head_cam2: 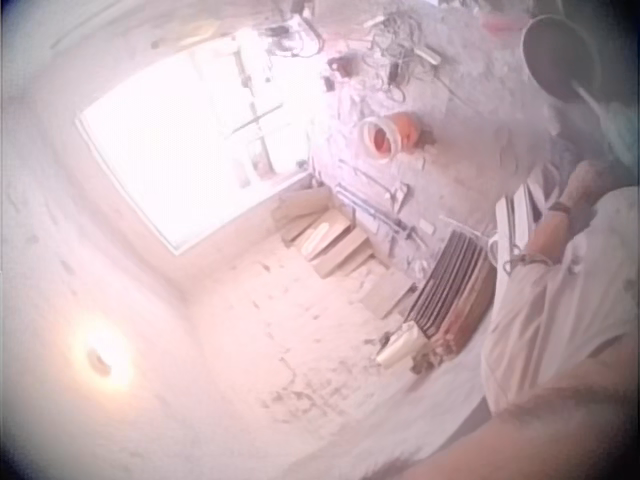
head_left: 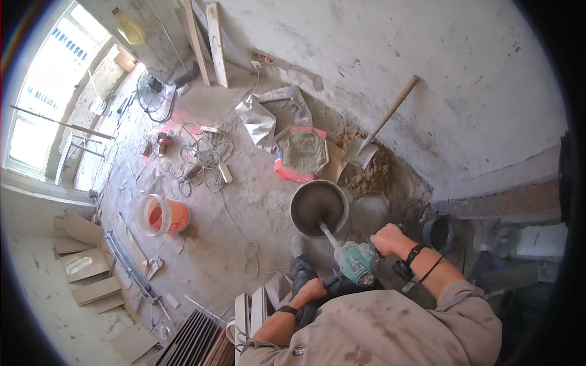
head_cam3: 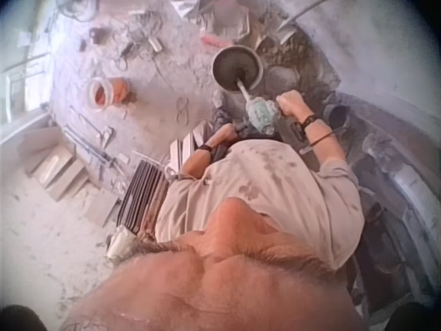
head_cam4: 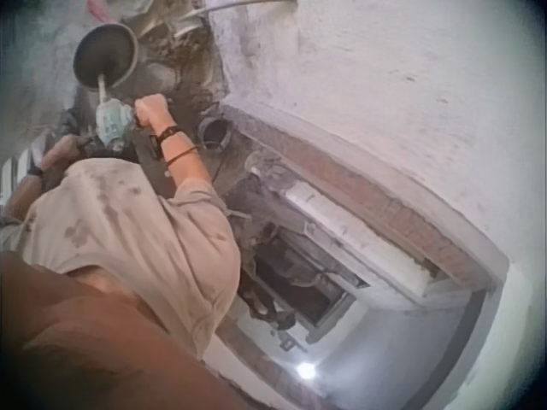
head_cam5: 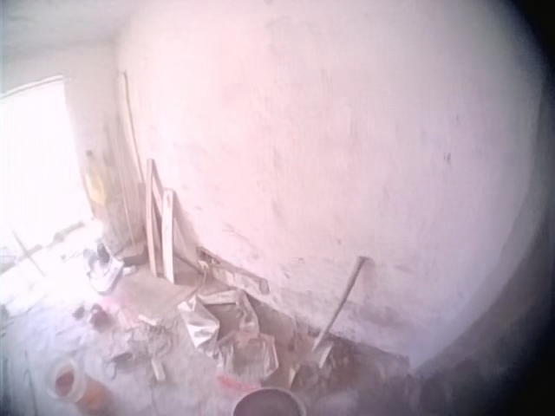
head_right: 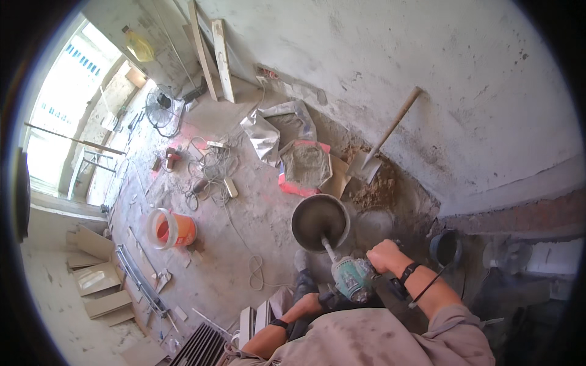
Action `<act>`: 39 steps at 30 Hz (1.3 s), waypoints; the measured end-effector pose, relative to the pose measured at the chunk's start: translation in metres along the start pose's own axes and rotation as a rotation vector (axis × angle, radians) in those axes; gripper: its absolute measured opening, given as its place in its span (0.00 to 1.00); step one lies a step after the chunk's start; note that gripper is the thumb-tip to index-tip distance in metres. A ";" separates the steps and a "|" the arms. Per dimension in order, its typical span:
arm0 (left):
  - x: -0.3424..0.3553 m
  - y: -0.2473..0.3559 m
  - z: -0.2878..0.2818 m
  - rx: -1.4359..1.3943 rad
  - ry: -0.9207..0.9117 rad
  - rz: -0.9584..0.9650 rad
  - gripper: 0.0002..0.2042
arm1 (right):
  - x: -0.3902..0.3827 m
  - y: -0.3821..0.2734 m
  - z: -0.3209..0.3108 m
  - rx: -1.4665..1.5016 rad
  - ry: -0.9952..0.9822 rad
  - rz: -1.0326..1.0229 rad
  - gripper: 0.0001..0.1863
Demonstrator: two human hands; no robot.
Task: Mixing mortar and then measuring and positioning a large floor tile on a manual tile cutter.
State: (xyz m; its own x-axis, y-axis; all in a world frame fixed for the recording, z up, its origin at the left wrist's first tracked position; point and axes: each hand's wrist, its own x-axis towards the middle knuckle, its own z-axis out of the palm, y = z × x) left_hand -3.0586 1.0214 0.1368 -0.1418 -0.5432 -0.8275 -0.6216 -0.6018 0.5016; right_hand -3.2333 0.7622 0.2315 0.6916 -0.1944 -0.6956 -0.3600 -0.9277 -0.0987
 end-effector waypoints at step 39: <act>0.007 0.031 -0.009 -0.368 0.168 0.085 0.18 | 0.024 0.024 -0.095 -0.223 -0.029 -0.067 0.06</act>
State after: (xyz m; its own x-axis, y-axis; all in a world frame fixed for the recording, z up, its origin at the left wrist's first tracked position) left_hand -3.0720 0.9936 0.1489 -0.0337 -0.6696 -0.7419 -0.2922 -0.7033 0.6481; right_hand -3.1657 0.7050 0.2799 0.6898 -0.1236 -0.7134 -0.1644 -0.9863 0.0119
